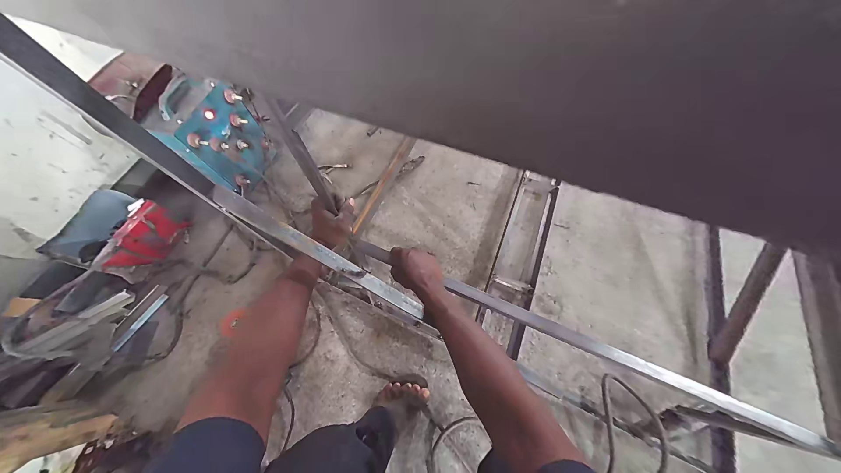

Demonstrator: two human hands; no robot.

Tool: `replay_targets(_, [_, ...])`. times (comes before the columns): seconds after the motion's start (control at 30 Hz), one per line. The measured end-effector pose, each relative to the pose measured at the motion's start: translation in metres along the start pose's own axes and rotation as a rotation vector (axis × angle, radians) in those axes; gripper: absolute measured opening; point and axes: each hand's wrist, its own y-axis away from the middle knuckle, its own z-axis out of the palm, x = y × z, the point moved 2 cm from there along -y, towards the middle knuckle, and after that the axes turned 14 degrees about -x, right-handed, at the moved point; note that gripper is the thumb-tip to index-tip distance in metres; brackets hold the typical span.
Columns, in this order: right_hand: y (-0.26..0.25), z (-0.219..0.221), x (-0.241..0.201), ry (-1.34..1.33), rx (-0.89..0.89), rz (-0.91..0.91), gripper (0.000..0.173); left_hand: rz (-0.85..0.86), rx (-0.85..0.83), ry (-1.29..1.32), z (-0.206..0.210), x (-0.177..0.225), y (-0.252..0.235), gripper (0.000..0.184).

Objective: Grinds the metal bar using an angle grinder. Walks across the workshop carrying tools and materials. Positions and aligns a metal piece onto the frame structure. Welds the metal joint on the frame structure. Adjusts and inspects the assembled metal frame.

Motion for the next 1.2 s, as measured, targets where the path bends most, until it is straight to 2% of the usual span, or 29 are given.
replay_targets(0.17, [0.001,-0.002,-0.002,-0.012,0.019,0.011,0.02,0.042,0.012,-0.015,-0.004,0.001,0.0,0.008])
replay_targets(0.23, [0.0,-0.003,-0.002,-0.013,0.018,0.011,0.02,0.097,0.058,-0.005,-0.001,0.004,0.001,0.013])
replay_targets(0.3, [-0.002,0.0,-0.001,-0.01,0.018,0.012,0.02,-0.04,0.023,-0.077,-0.002,0.022,0.01,0.014])
replay_targets(0.33, [-0.003,0.0,0.0,-0.006,0.023,0.011,0.02,-0.166,-0.075,-0.124,-0.005,0.035,0.012,0.014])
replay_targets(0.37, [-0.003,0.0,0.0,-0.004,0.023,0.01,0.019,-0.039,0.003,-0.122,-0.003,0.021,0.008,0.013])
replay_targets(0.43, [-0.004,0.0,0.0,-0.003,0.021,0.01,0.019,0.106,0.015,-0.08,-0.005,0.0,-0.001,0.012])
replay_targets(0.67, [-0.003,0.001,0.0,0.013,0.017,0.007,0.021,0.129,-0.006,-0.009,-0.004,-0.003,-0.006,0.019])
replay_targets(0.83, [-0.009,0.005,-0.001,-0.003,-0.004,0.024,0.023,0.003,-0.02,-0.007,-0.007,-0.009,-0.004,0.015])
replay_targets(0.93, [-0.006,-0.001,0.0,-0.01,-0.006,0.038,0.023,0.047,-0.009,0.04,-0.004,-0.003,-0.003,0.017])
replay_targets(1.0, [-0.008,0.003,-0.003,-0.025,-0.013,0.019,0.022,0.107,0.01,0.056,-0.006,-0.02,0.001,0.017])
replay_targets(1.1, [-0.009,0.008,0.002,-0.013,0.035,-0.011,0.02,0.157,-0.001,0.032,-0.004,-0.069,-0.019,0.015])
replay_targets(1.2, [-0.003,0.0,-0.002,0.021,0.044,-0.035,0.02,0.028,-0.04,0.014,-0.008,-0.066,-0.019,0.021])
